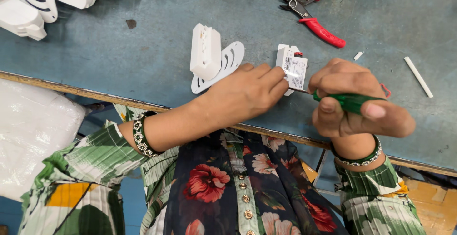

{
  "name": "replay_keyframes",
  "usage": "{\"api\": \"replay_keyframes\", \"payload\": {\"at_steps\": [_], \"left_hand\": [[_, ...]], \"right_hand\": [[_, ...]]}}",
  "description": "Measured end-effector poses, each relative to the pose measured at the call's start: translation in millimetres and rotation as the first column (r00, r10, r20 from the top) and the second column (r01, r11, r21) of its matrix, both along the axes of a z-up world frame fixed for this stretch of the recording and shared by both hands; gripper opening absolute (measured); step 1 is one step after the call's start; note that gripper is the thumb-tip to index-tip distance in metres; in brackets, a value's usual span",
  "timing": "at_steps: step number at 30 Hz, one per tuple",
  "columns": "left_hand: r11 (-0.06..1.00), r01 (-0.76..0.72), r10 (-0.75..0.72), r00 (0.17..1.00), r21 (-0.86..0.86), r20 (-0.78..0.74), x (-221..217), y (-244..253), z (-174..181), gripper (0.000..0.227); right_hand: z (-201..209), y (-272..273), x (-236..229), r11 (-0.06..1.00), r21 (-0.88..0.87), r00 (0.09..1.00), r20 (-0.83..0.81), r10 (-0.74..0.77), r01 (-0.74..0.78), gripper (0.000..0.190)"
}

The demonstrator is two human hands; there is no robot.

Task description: The person assembles white plastic electrical components on a workbench. They use a screwdriver to tighten screws and wire nuts to connect wires, then place the finished units into a cardboard box.

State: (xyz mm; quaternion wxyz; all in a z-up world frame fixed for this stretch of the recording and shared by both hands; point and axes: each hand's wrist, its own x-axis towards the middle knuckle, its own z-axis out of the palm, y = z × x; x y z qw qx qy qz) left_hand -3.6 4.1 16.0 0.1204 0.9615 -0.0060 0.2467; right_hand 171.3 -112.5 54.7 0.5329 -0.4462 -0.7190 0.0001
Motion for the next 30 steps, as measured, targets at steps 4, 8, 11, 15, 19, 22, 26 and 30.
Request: {"api": "replay_keyframes", "payload": {"at_steps": [4, 8, 11, 15, 19, 22, 26, 30], "left_hand": [[0.998, 0.01, -0.009, 1.0, 0.058, -0.01, 2, -1, 1, 0.017], [0.991, 0.006, -0.002, 1.0, 0.133, -0.028, 2, -6, 2, 0.021], [0.986, -0.024, 0.028, 0.999, 0.165, -0.02, 2, -7, 5, 0.02], [0.986, -0.116, 0.117, 0.993, 0.119, 0.003, -6, -11, 10, 0.016], [0.973, -0.145, 0.173, 0.973, -0.179, 0.15, -13, -29, 8, 0.022], [0.942, 0.023, 0.068, 0.964, -0.335, 0.257, -29, -41, 1, 0.024], [0.865, 0.186, -0.058, 0.96, -0.466, 0.276, -48, -48, -15, 0.017], [0.755, 0.274, -0.123, 0.951, -0.596, 0.282, -59, -68, -36, 0.009]], "right_hand": [[-4, 1, 0, 1.0, 0.009, 1.0, -0.017, 0.007, -0.006, 0.039], [-8, -3, 2, 1.0, 0.022, 0.999, -0.045, -0.012, 0.013, 0.04], [-15, 0, -1, 0.996, 0.083, 0.997, -0.081, -0.002, 0.009, 0.038], [-18, 12, 0, 0.97, 0.229, 0.963, -0.267, -0.016, 0.08, 0.032], [-4, 13, 26, 0.946, 0.177, 0.914, -0.355, -0.195, 0.27, 0.037], [12, 9, 47, 0.888, -0.055, 0.888, -0.032, -0.459, 0.457, 0.037], [12, 12, 59, 0.809, -0.246, 0.815, 0.406, -0.415, 0.534, 0.032], [0, 16, 59, 0.867, -0.283, 0.877, 0.384, -0.289, 0.41, 0.029]]}}
